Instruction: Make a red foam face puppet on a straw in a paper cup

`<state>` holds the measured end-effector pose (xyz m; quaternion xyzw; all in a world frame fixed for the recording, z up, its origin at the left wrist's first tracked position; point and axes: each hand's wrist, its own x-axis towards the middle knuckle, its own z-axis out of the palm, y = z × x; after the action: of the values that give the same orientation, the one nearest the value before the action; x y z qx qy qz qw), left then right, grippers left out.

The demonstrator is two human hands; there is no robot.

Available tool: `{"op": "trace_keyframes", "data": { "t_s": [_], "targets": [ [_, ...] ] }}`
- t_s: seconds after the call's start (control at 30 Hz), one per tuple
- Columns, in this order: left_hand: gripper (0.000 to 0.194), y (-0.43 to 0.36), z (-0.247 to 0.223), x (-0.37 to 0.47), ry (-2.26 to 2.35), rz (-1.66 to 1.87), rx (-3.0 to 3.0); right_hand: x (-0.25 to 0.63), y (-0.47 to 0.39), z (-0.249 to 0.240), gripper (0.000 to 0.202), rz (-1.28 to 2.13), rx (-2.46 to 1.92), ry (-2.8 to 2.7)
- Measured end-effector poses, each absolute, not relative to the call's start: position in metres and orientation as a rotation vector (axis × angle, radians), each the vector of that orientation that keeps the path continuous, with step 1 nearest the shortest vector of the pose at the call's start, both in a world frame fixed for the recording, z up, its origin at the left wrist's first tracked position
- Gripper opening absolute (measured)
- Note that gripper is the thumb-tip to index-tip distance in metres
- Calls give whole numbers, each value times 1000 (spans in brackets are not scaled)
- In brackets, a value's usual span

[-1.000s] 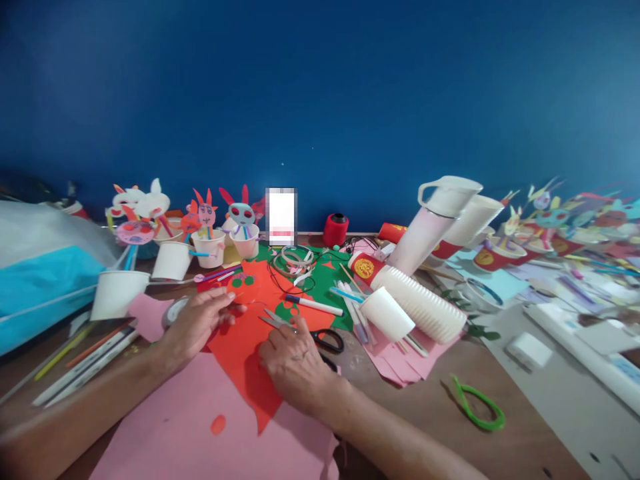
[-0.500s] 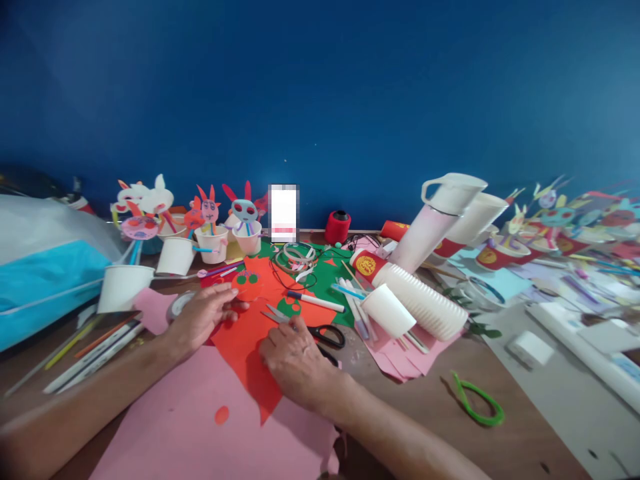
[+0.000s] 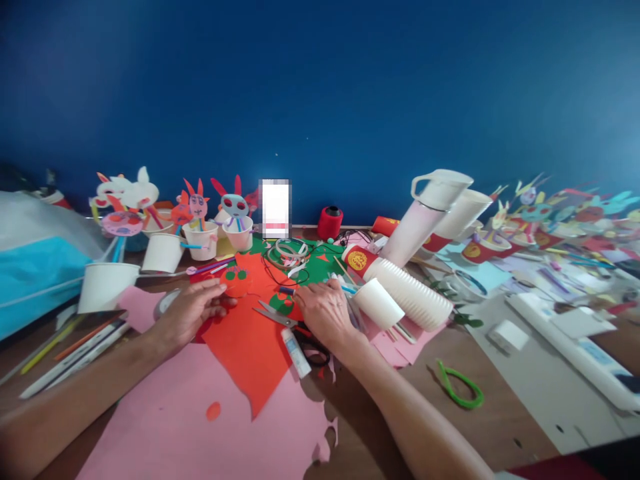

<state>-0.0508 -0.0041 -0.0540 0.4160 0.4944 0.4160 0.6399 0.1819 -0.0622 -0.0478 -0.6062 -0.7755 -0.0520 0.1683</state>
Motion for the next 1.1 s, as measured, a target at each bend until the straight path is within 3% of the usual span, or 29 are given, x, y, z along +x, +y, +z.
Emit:
{"op": "trace_keyframes", "data": {
  "t_s": [0.23,1.1],
  "targets": [
    [9,-3,-59,-53,1111,930,953,185,-61,-51,22,-252,-1792,-2167],
    [13,-3,-59,-53,1114,946,950,179,-63,-64,19,-136,-1738,-2292]
  ]
}}
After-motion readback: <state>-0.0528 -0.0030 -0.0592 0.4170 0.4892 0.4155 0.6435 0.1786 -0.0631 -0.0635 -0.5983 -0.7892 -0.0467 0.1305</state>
